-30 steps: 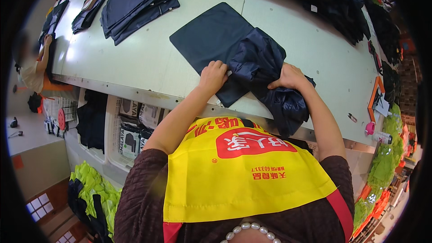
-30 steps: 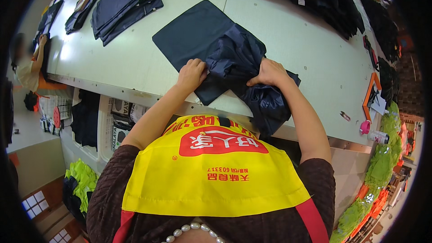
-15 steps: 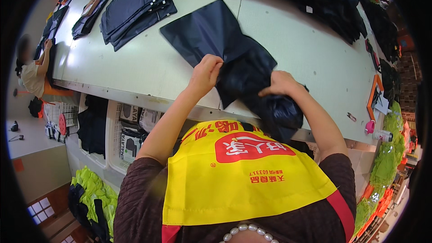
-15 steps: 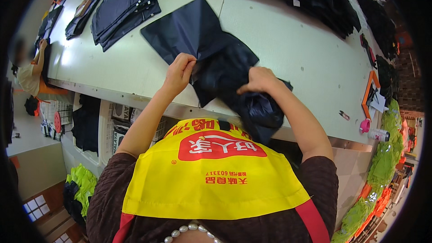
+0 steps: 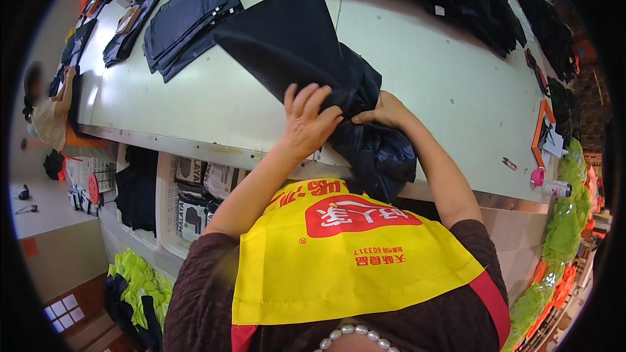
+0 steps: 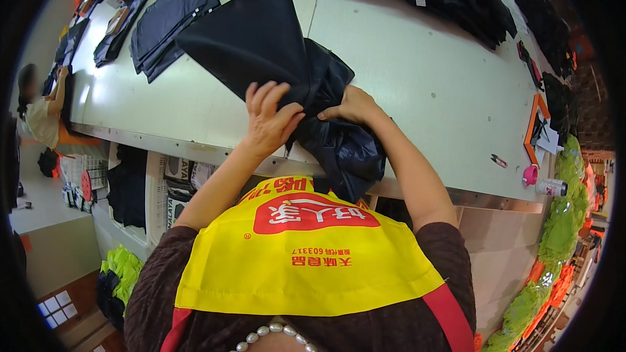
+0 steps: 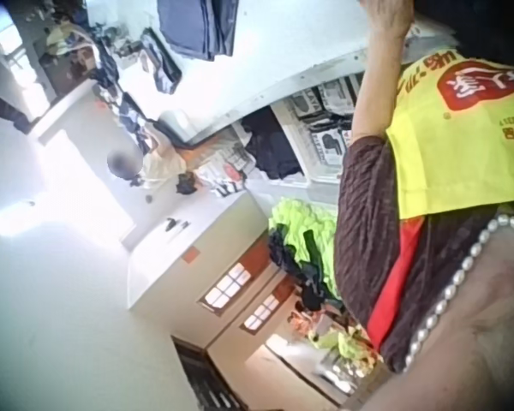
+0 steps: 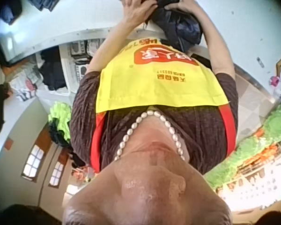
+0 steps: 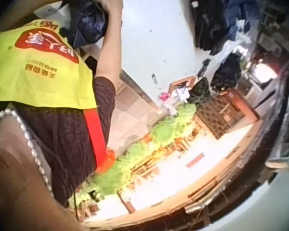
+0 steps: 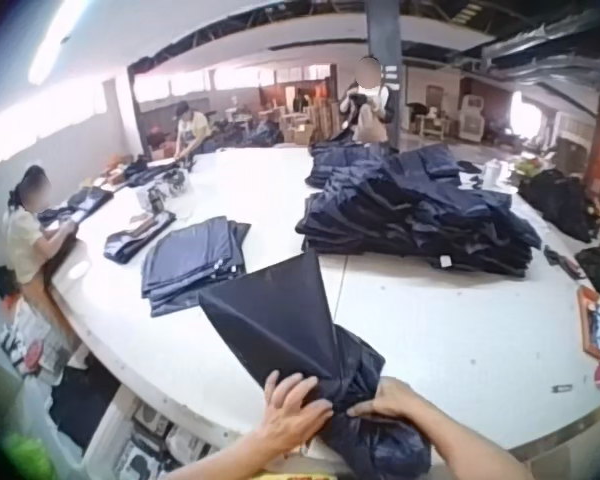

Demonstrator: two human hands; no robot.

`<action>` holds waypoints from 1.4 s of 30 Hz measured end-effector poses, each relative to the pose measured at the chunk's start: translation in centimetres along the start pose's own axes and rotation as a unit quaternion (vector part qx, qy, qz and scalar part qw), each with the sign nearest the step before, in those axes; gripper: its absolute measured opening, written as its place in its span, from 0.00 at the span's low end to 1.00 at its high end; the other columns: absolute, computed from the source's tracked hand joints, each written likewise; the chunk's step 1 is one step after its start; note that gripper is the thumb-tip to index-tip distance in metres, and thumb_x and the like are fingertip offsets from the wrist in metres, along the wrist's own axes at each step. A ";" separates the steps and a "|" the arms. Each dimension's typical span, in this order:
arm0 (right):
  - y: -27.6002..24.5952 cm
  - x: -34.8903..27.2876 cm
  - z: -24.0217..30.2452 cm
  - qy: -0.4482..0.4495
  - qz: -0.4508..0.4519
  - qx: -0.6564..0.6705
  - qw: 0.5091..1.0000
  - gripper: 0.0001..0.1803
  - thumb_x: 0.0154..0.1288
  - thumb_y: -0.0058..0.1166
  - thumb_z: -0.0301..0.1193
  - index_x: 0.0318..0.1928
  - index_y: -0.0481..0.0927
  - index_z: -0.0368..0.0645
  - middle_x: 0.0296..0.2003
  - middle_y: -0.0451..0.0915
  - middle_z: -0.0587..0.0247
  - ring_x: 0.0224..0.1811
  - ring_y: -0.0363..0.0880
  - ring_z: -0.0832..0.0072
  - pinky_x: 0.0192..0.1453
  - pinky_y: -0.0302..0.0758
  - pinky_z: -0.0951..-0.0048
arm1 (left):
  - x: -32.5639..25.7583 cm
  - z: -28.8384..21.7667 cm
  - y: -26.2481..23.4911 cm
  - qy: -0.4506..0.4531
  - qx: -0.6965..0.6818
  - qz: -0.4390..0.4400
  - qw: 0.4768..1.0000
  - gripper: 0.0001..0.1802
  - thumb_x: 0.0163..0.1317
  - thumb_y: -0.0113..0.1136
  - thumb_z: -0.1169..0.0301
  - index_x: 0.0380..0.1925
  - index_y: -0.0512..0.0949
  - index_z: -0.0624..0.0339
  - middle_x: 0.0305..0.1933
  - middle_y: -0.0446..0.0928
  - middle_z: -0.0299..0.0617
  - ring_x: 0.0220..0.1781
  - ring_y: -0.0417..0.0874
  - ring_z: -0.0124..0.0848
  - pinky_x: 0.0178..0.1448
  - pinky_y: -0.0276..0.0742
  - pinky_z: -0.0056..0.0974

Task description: The person folds a black jacket on a table, smoothing and aligning the fabric, then folds it into a compact shape and places it in a basket. The person repeats the process with another jacket, folding and stacking it with others.

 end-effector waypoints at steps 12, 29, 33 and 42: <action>-3.0 -2.6 -0.1 -0.051 -0.038 0.253 0.965 0.38 0.35 0.72 0.37 0.50 0.74 0.30 0.46 0.79 0.53 0.49 0.76 0.66 0.59 0.67 0.72 | -2.8 -1.2 0.5 -0.197 -0.104 -0.080 0.972 0.56 0.44 0.70 0.66 0.67 0.42 0.64 0.69 0.43 0.60 0.72 0.48 0.52 0.70 0.50 0.50; -0.3 -3.5 -1.0 0.019 -0.276 0.196 0.941 0.31 0.42 0.69 0.45 0.43 0.79 0.35 0.38 0.81 0.48 0.41 0.80 0.57 0.47 0.74 0.65 | 6.7 -3.7 -4.0 -0.046 -0.043 0.300 0.952 0.34 0.50 0.51 0.85 0.61 0.61 0.64 0.38 0.76 0.52 0.40 0.78 0.48 0.43 0.74 0.44; 1.1 -3.5 -4.6 0.022 -0.256 0.298 0.920 0.33 0.48 0.66 0.36 0.54 0.72 0.34 0.52 0.75 0.53 0.53 0.73 0.65 0.58 0.68 0.70 | 0.4 1.6 -2.9 -0.079 -0.050 0.203 0.975 0.35 0.46 0.55 0.84 0.60 0.63 0.65 0.38 0.76 0.50 0.40 0.77 0.46 0.46 0.73 0.44; 3.1 -11.1 -2.9 -0.114 -0.163 0.263 0.944 0.25 0.57 0.54 0.35 0.54 0.72 0.35 0.54 0.73 0.52 0.56 0.71 0.64 0.59 0.67 0.69 | -2.7 2.0 3.1 -0.478 -0.459 0.170 0.729 0.14 0.53 0.58 0.73 0.41 0.77 0.66 0.37 0.80 0.44 0.41 0.80 0.34 0.45 0.74 0.38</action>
Point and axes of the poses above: each hand's wrist, its own x-axis towards the middle knuckle, its own y-axis out of the palm, z = x × y, the point moved 2 cm from there along x, towards the middle knuckle
